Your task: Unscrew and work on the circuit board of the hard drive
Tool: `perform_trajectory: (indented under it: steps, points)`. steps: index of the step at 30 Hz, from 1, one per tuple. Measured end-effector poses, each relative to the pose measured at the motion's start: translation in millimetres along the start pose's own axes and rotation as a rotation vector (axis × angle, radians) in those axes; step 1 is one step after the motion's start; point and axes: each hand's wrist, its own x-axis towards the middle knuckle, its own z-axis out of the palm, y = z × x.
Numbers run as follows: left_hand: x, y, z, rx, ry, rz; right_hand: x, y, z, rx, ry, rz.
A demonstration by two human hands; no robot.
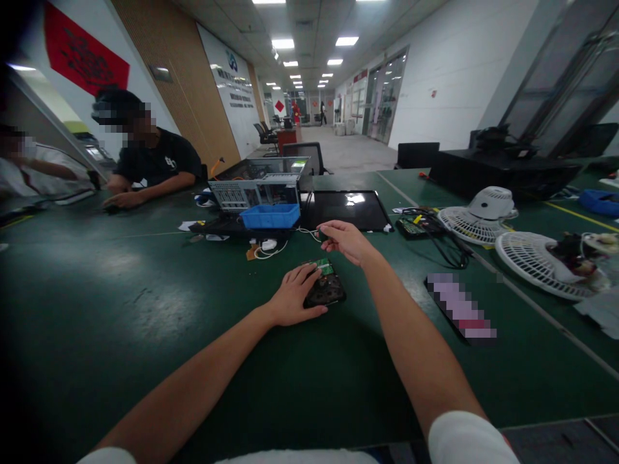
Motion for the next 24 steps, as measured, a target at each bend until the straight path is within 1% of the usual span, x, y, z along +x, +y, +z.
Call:
perform_trajectory:
  steps: [4,9,16,24]
  points:
    - [0.1,-0.1,-0.3,-0.022,0.002,-0.008,1.0,1.3,0.8,-0.104,0.075,-0.013]
    - [0.1,0.8,-1.5,-0.015,0.005,-0.001,0.8,-0.9,0.9,-0.145,0.102,-0.016]
    - [0.1,1.3,-0.7,-0.022,0.019,-0.003,0.0,-4.8,0.3,-0.111,0.048,-0.025]
    - [-0.2,0.4,-1.3,-0.011,0.007,0.004,1.3,-3.9,-2.4,-0.035,0.052,-0.014]
